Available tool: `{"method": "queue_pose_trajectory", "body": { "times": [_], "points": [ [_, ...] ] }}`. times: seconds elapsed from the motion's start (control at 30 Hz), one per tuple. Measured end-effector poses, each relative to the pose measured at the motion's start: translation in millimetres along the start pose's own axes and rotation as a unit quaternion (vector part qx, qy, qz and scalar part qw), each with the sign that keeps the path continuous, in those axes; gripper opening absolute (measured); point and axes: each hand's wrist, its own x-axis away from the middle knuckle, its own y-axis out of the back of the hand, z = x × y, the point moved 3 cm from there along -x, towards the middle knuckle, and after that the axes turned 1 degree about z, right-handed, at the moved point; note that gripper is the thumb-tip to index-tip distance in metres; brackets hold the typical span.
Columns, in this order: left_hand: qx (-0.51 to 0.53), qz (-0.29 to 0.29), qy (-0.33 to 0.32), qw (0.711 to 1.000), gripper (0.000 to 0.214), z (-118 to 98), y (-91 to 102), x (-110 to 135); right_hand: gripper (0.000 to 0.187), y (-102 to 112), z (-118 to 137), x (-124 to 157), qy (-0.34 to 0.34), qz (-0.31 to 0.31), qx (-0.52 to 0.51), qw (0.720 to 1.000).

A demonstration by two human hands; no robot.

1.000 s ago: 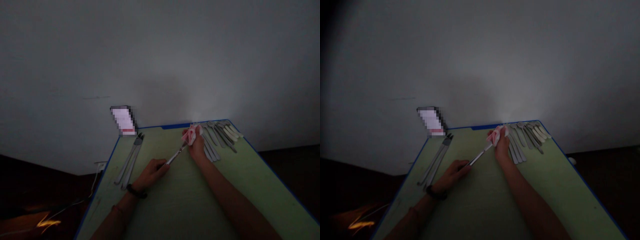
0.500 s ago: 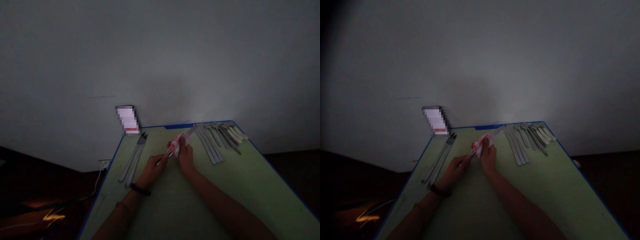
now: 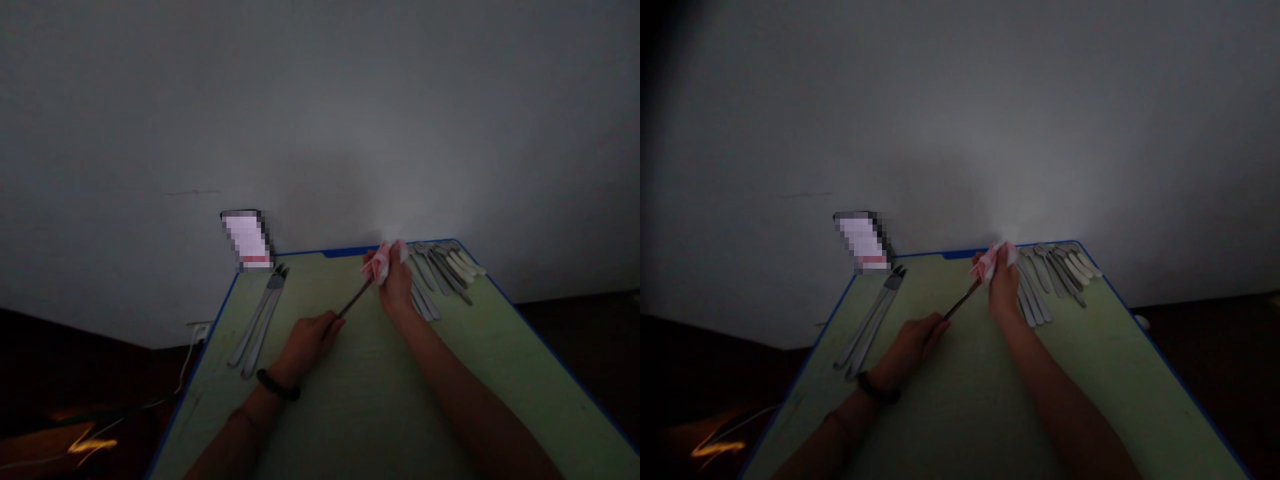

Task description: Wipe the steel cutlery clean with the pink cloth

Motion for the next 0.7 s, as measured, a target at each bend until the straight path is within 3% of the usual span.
{"method": "queue_pose_trajectory", "body": {
  "times": [0.2,0.5,0.6,0.7],
  "points": [
    [-0.131,-0.03,-0.02,0.991,0.033,-4.6,-7.9,-3.2,0.041,2.1,-8.2,-4.5,-0.019,-0.034,-0.039,0.998],
    [-0.167,-0.076,-0.022,0.983,0.027,0.0,-6.2,-2.7,0.051,-16.7,-55.9,52.3,-0.078,0.027,0.116,0.99],
    [-0.148,-0.083,-0.022,0.985,0.028,0.5,-5.2,-2.9,0.048,-18.9,-55.2,51.1,-0.089,0.033,0.096,0.991],
    [-0.113,-0.071,-0.031,0.991,0.031,-0.1,-3.9,-2.3,0.05,-16.7,-38.9,34.0,-0.076,0.022,0.072,0.994]
  ]
}}
